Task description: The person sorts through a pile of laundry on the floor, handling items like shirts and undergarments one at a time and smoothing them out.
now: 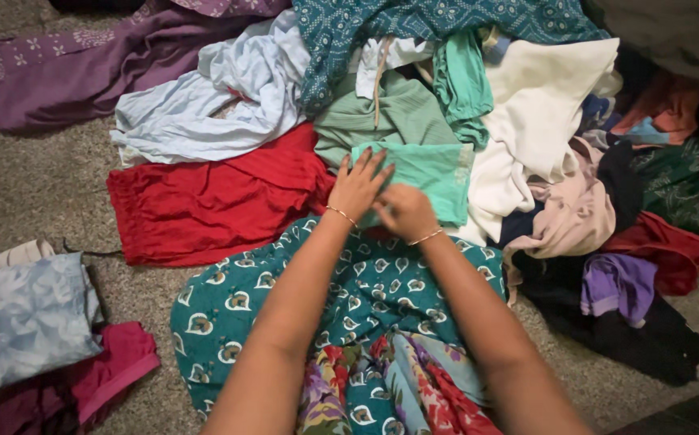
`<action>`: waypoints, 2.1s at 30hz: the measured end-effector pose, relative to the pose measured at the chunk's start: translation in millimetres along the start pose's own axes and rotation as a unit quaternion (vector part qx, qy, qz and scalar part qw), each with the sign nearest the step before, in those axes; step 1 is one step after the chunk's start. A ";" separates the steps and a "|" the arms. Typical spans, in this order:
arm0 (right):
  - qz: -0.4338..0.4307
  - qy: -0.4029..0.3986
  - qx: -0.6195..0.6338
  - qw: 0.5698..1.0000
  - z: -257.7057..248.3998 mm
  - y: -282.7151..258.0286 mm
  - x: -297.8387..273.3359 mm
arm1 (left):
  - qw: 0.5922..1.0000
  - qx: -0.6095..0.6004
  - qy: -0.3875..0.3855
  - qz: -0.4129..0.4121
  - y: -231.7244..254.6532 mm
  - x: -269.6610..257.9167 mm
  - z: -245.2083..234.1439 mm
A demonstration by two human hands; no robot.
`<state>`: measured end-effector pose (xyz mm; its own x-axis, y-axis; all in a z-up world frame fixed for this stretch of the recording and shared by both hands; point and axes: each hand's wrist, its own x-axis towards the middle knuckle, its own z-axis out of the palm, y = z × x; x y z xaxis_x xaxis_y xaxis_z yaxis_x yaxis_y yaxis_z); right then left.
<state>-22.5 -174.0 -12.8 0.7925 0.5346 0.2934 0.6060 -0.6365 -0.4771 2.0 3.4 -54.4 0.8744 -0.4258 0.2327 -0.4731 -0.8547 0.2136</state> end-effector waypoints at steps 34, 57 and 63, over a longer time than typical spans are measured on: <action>0.364 0.159 -0.208 0.894 -4.5 116.1 49.8 | 0.993 -0.013 -0.088 -0.079 0.4 -2.4 -8.8; -0.026 0.094 0.225 0.969 -126.5 -114.0 99.4 | 0.901 -0.305 0.268 -0.156 16.0 5.6 -115.9; -0.028 0.006 0.425 0.905 -142.1 -165.6 91.5 | 0.886 -0.214 0.405 -0.071 31.4 -5.2 -144.1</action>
<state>-40.6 -98.7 210.8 0.7659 0.5435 0.3435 0.3783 0.0512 -0.9243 -33.0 21.5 87.9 0.6468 0.1774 0.7417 -0.5135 -0.6178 0.5956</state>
